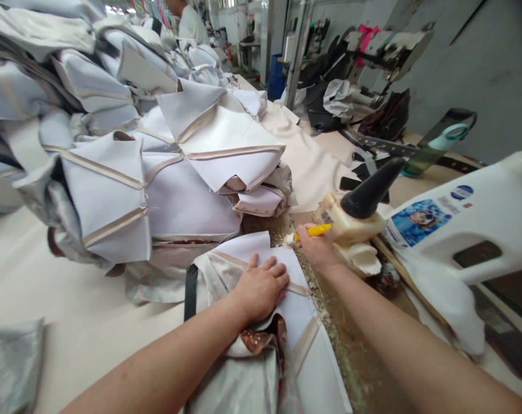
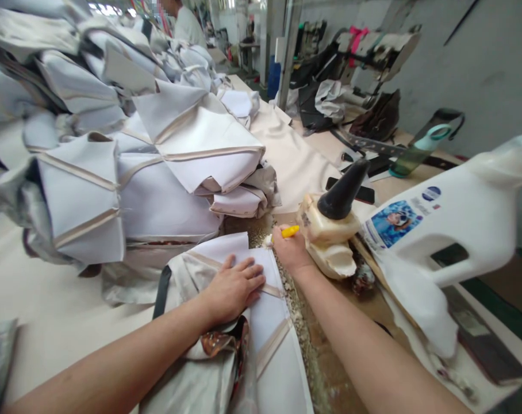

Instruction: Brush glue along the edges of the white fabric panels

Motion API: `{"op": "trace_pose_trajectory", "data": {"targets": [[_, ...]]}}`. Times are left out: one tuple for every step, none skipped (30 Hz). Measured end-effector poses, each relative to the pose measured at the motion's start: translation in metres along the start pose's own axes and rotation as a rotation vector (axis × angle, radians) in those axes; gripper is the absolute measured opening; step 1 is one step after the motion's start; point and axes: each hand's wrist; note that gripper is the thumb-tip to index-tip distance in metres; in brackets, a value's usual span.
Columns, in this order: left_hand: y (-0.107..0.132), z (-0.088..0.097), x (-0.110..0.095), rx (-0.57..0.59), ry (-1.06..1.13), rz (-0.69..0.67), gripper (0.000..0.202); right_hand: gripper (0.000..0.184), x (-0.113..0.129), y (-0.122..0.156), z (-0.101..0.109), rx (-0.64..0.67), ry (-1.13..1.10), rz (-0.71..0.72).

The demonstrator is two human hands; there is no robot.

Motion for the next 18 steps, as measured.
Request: {"op": "trace_pose_trajectory", "data": {"targets": [[0.000,0.000,0.000,-0.004,0.005,0.002,0.028,0.030,0.001,0.002,0.001,0.010,-0.001,-0.003],[0.001,0.000,0.000,-0.006,0.008,0.002,0.028,0.030,0.003,0.008,0.005,0.021,-0.002,-0.012],[0.001,0.000,0.000,-0.008,0.008,0.002,0.028,0.030,0.006,0.017,0.010,0.036,-0.003,-0.030],[0.002,0.001,0.000,-0.007,0.007,0.001,0.028,0.032,0.009,0.029,0.017,0.060,-0.002,-0.051],[0.002,0.001,0.000,-0.004,0.006,-0.002,0.028,0.033,0.012,0.042,0.025,0.089,-0.002,-0.081],[0.002,0.002,0.000,0.001,0.005,-0.005,0.028,0.034,0.015,0.053,0.032,0.126,-0.006,-0.113],[0.001,0.002,0.000,0.006,0.004,-0.005,0.027,0.034,0.017,0.062,0.038,0.150,-0.008,-0.139],[0.001,0.002,-0.001,0.013,0.003,-0.004,0.027,0.034,0.019,0.066,0.041,0.165,-0.010,-0.157],[0.000,0.002,-0.002,0.019,0.000,-0.002,0.026,0.034,0.019,0.066,0.041,0.159,-0.014,-0.160],[0.000,0.002,-0.003,0.025,-0.003,0.004,0.027,0.034,0.018,0.062,0.038,0.142,-0.022,-0.150],[0.000,0.003,-0.004,0.026,-0.006,0.013,0.027,0.033,0.017,0.054,0.033,0.115,-0.036,-0.131],[0.000,0.003,-0.006,0.021,-0.009,0.017,0.027,0.033,0.015,0.044,0.025,0.083,-0.054,-0.109],[0.001,0.005,-0.007,0.009,-0.010,0.010,0.028,0.033,0.013,0.033,0.018,0.049,-0.073,-0.087],[0.002,0.006,-0.009,-0.002,-0.006,-0.014,0.027,0.033,0.011,0.023,0.011,0.017,-0.087,-0.070],[0.004,0.008,-0.010,-0.005,0.002,-0.055,0.026,0.033,0.009,0.016,0.005,-0.009,-0.091,-0.056],[0.005,0.011,-0.012,0.005,0.012,-0.105,0.023,0.033,0.008,0.012,0.002,-0.024,-0.086,-0.049],[0.006,0.013,-0.012,0.026,0.022,-0.152,0.020,0.033,0.008,0.013,0.002,-0.029,-0.077,-0.050],[0.007,0.014,-0.012,0.051,0.027,-0.184,0.017,0.033,0.008,0.018,0.005,-0.010,-0.065,-0.054]]}}
Point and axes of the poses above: each hand's wrist, its own y-axis away from the middle knuckle, its own z-axis out of the back of the hand, x = y × z, and after that the axes turned 2 degrees about -x, right-handed
